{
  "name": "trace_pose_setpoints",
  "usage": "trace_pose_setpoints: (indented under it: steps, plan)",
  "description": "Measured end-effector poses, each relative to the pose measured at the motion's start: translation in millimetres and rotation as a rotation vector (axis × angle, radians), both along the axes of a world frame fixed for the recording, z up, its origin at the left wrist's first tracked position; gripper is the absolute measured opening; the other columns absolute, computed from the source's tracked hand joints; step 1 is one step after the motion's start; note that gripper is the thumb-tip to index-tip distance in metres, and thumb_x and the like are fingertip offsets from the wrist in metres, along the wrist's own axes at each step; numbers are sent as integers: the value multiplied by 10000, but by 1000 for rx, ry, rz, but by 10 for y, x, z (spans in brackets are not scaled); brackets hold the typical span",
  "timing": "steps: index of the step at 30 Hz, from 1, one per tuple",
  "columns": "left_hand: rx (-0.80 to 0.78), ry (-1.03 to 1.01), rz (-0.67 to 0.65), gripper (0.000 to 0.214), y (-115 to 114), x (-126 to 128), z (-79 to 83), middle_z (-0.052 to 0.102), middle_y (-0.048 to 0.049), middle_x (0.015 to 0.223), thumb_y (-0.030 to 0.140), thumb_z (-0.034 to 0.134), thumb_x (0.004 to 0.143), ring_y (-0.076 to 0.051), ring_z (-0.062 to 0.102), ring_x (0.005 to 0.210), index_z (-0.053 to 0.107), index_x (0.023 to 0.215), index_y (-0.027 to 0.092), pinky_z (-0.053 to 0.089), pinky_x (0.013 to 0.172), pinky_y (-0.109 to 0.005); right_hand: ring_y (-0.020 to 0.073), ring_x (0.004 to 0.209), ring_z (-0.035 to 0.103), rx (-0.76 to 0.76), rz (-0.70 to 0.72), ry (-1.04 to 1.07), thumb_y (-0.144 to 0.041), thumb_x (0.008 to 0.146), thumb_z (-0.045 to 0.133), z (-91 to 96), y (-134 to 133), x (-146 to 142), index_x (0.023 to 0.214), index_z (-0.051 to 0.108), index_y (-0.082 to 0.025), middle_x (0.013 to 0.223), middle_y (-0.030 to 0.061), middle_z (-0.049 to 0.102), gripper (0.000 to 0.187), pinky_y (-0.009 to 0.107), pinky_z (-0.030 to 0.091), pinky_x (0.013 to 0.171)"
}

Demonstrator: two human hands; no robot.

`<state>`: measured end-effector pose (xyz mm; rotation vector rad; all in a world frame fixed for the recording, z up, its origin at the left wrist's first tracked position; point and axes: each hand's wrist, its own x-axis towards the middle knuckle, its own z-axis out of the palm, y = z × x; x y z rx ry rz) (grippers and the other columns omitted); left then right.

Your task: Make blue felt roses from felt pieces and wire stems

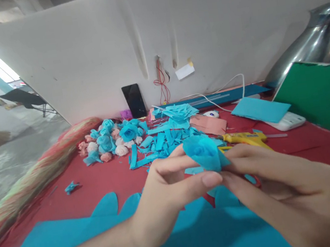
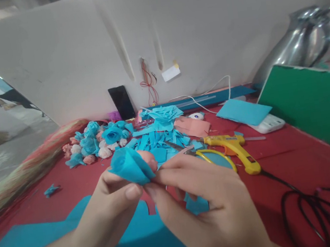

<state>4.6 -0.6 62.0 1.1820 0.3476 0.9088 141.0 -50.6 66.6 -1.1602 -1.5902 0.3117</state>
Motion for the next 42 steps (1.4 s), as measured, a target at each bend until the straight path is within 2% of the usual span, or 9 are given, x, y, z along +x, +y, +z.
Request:
trace_pose_setpoints:
  steps: [4, 7, 13, 15, 20, 25, 31, 36, 42]
  plan:
    - [-21, 56, 47, 96, 8, -13, -17, 557, 4, 770, 307, 687, 694, -158, 497, 824, 686, 631, 235, 424, 747, -270, 89, 451, 536, -15, -26, -6, -226, 786, 550, -8, 18, -18, 570, 581, -249, 555, -61, 577, 218, 157, 484, 436]
    - [-60, 135, 168, 281, 29, -38, -68, 454, 12, 634, 376, 703, 657, -154, 451, 764, 554, 506, 193, 387, 753, -290, 90, 434, 528, 1, -51, -18, -244, 770, 549, 18, 35, -13, 599, 594, -251, 595, -65, 615, 176, 157, 470, 408]
    - [-91, 177, 276, 415, 95, -38, -102, 255, 30, 597, 420, 690, 648, -131, 334, 682, 377, 501, 192, 317, 781, -293, 134, 622, 614, -48, -384, -206, -376, 816, 437, 39, 152, 360, 740, 626, -262, 740, -41, 673, 234, 194, 500, 538]
    - [-90, 216, 261, 439, 123, -14, -96, 241, 28, 604, 428, 672, 663, -132, 289, 660, 348, 489, 188, 305, 742, -298, 151, 670, 609, -153, -452, -392, -465, 822, 393, -87, 214, 623, 823, 620, -246, 839, -6, 665, 316, 229, 490, 557]
    - [-104, 228, 217, 452, 194, 69, -166, 190, 37, 578, 373, 635, 715, -119, 211, 598, 319, 458, 177, 279, 671, -280, 180, 865, 551, -441, -627, -670, -267, 844, 528, -669, 286, 1330, 969, 549, -144, 983, 71, 564, 176, 333, 471, 718]
    - [-108, 267, 143, 451, 231, 136, -324, 203, 41, 545, 334, 651, 698, -105, 208, 566, 344, 412, 168, 230, 571, -267, 132, 777, 569, -684, -535, -775, -295, 886, 507, -1037, 328, 1615, 904, 573, -143, 893, 34, 579, 166, 295, 489, 689]
    - [-119, 335, 135, 406, 251, 163, -415, 204, 38, 531, 349, 667, 672, -110, 224, 577, 415, 408, 172, 224, 583, -265, 172, 883, 563, -782, -554, -619, -271, 869, 537, -1029, 471, 1623, 1002, 558, -129, 1001, 56, 567, 196, 362, 485, 762]
    - [-142, 354, 141, 430, 241, 152, -365, 175, 40, 531, 381, 657, 664, -112, 203, 566, 371, 413, 180, 213, 561, -266, 179, 878, 562, -677, -598, -280, -294, 866, 527, -804, 351, 1587, 1032, 529, -127, 998, 63, 561, 235, 376, 478, 766]
    - [-140, 289, 149, 484, 143, 110, -206, 158, 45, 555, 380, 609, 720, -105, 132, 554, 247, 475, 174, 162, 511, -271, 218, 760, 645, -536, -372, 128, -552, 683, 515, -549, 90, 1242, 1090, 457, -208, 922, 59, 632, 536, 299, 552, 655]
